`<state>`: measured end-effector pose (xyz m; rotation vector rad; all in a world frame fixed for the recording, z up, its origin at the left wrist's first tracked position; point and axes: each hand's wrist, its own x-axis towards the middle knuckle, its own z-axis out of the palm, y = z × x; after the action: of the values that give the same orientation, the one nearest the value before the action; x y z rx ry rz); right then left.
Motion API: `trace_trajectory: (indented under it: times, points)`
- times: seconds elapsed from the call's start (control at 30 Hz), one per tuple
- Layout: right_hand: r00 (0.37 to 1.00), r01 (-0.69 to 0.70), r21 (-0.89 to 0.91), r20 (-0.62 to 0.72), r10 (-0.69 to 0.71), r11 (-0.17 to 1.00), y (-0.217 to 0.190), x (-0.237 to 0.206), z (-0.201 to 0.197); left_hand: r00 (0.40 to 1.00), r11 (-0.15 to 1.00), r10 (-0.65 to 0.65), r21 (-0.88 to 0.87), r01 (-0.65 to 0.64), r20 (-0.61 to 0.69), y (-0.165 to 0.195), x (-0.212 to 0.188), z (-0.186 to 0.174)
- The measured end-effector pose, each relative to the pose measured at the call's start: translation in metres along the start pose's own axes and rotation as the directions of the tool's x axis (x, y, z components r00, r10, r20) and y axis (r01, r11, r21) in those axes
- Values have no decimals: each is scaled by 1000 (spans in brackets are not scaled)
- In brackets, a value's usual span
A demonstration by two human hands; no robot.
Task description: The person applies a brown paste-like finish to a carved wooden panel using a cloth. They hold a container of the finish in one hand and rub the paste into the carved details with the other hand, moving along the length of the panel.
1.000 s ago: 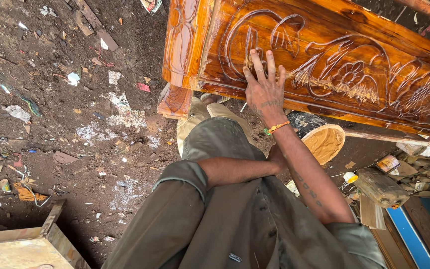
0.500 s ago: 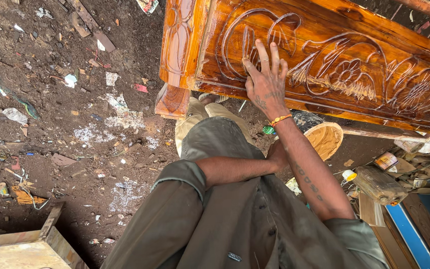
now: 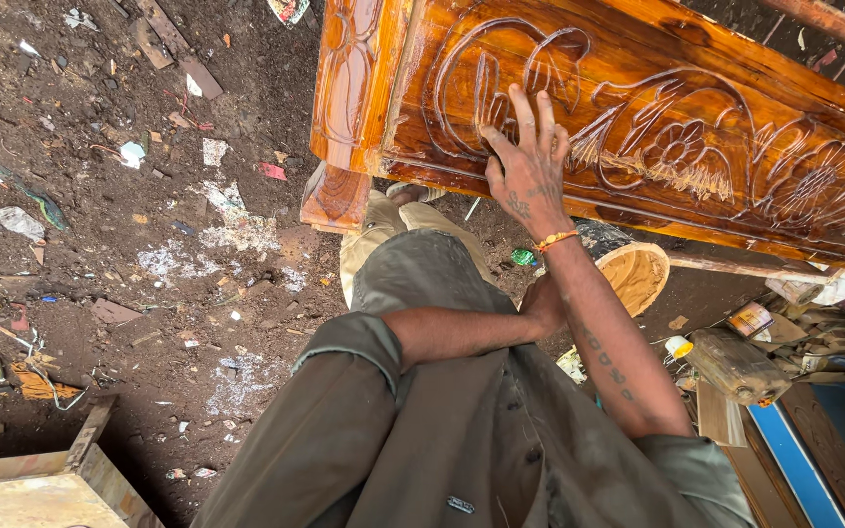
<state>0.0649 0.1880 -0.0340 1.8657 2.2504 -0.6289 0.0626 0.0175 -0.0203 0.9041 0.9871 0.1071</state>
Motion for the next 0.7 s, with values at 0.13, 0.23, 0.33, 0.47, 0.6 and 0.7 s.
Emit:
trace_trajectory:
  times: [0.13, 0.23, 0.33, 0.47, 0.6, 0.7]
  points:
    - [999, -14, 31, 39, 13, 999, -3, 3, -7, 999, 999, -47, 12, 46, 16, 4, -1, -1]
    - [999, 30, 27, -43, -29, 999, -9, 14, -8, 999, 998, 47, 50, -47, 10, 2, -1, -1]
    - [997, 51, 1, -63, -51, 999, -18, 18, -9, 992, 993, 122, 4, -122, -20, -5, 0, 2]
    - [992, -114, 175, 70, 103, 978, -19, 5, -13, 993, 994, 112, -10, -112, -35, -7, 0, 5]
    - [949, -305, 419, 56, 310, 856, 15, -9, -29, 989, 995, 75, -52, -83, -131, -5, -3, 6]
    - [958, -254, 584, 39, 285, 771, 50, -16, -37, 986, 986, 68, -141, -90, -151, -4, -7, 4]
